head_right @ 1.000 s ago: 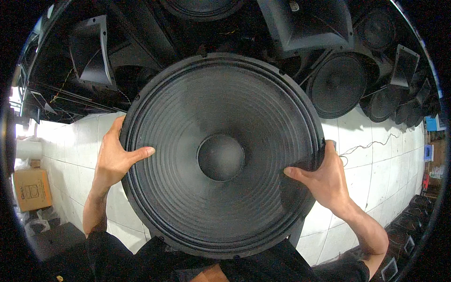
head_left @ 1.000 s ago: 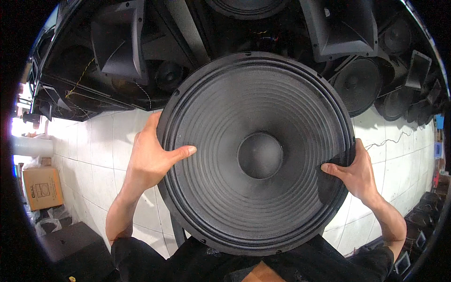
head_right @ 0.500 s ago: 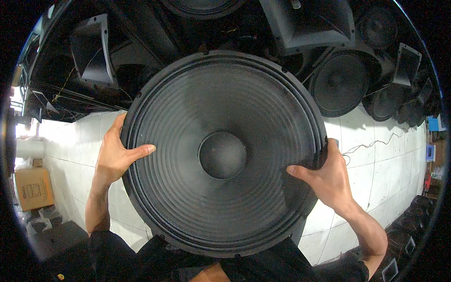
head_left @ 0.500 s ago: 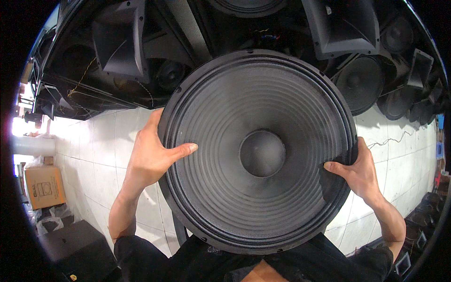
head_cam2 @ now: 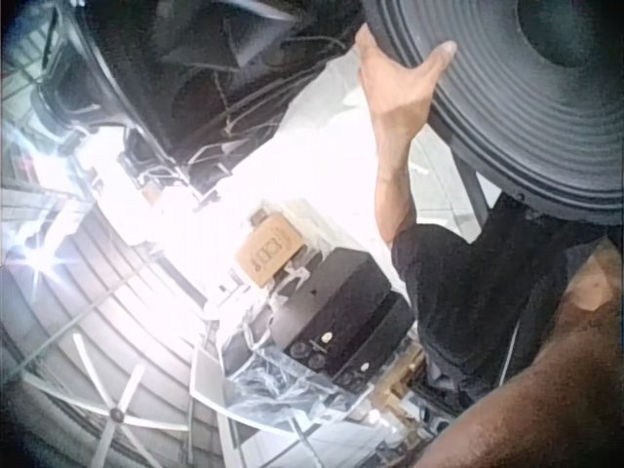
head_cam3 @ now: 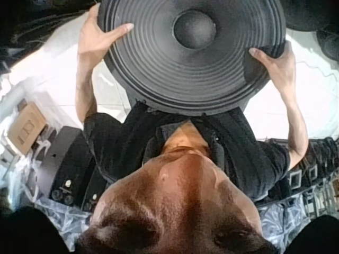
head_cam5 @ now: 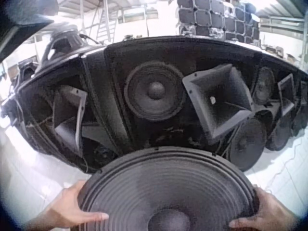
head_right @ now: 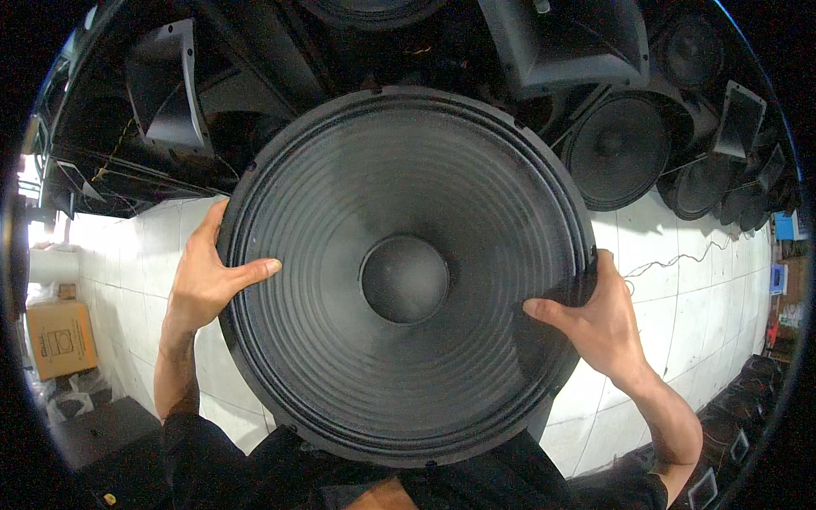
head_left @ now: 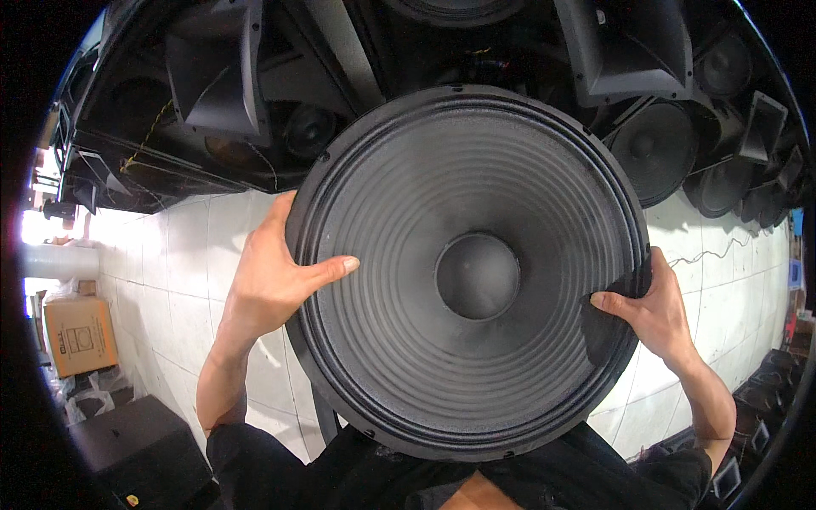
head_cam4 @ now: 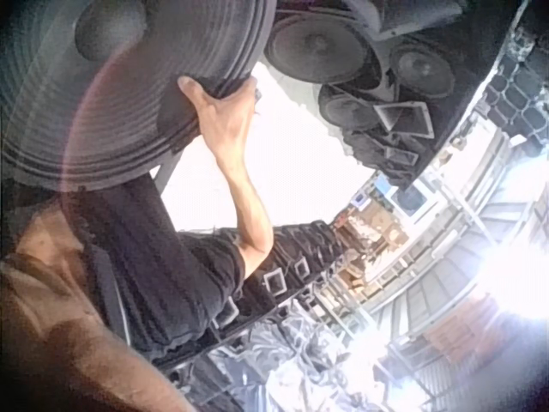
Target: The person sits on the floor and solders wires to a speaker's terminals using a soldering iron and solder. They then handle a larger speaker, connect wires to its terminals, and solder those connections.
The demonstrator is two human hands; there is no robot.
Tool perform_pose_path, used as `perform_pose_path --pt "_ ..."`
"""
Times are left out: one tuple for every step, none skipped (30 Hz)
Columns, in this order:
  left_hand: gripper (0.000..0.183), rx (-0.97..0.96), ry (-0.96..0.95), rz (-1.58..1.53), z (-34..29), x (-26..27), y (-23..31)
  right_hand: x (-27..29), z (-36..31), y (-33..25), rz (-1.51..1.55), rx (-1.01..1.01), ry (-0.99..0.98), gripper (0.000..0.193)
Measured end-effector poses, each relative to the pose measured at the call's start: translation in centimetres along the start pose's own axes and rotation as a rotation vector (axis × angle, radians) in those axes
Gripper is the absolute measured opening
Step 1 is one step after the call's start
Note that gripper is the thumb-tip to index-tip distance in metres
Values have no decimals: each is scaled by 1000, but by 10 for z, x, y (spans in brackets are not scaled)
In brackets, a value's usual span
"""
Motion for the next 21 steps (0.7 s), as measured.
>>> perform_pose_path --pt "90 -11 4 -14 0 0 1 -1 0 1 2 -37 -22 67" --pt "89 -22 8 -27 -1 0 2 -2 -1 -1 -16 -32 -9 67" --pt "89 -16 14 -27 -1 0 2 -2 -3 -3 -33 -26 3 67" --pt "89 -13 21 -27 -1 -1 3 -1 -4 -4 -49 -20 19 67" --pt "89 -10 27 -26 0 -1 3 -1 -4 -4 -29 0 30 67" --pt "89 -11 27 -16 -1 -2 4 -1 -5 -3 -8 20 41 67" --pt "89 -13 30 -5 -1 -2 5 -1 -5 -3 14 41 52 67" --pt "89 -15 32 7 -1 -1 6 -1 -4 -2 -5 17 38 67" --pt "89 0 20 1 0 -1 5 0 -4 -3 -24 -8 23 68" --pt "89 17 9 -4 -1 -1 4 -1 -4 -3 -42 -32 7 69" --pt "90 34 -2 -9 -1 0 3 -2 -3 -4 -29 -16 -8 71" --pt "90 31 -11 -44 -1 0 2 -2 -3 -3 -17 1 -24 73" --pt "90 25 -20 -80 -1 0 1 -1 -2 -3 -4 17 -38 75" --pt "91 19 -28 -115 -1 0 0 0 -1 -1 -26 22 -55 77" --pt "90 17 16 -112 -2 3 0 1 0 1 -48 29 -73 79" --pt "90 12 57 -109 -5 5 0 2 1 1 -69 31 -89 82" --pt "90 8 98 -106 -9 7 2 10 5 -4 -57 29 -34 83" --pt "89 -105 176 -26 -15 14 13 18 10 -15 -44 28 21 85" --pt "89 -223 253 55 -23 21 26 26 16 -24 -30 25 80 87" --pt "89 -341 330 136 -32 27 40 27 20 -36 -79 104 105 89" --pt "86 -466 328 214 -40 29 61 28 24 -48 -129 182 130 90"
Point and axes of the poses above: each hand's wrist, its own z-axis towards the middle knuckle, its own x-axis out of the back of the hand, y = z × x, the point moved 10 cm from there along z, towards the middle knuckle, and after that the axes turned 11 degrees about y, right-handed, at the moved point
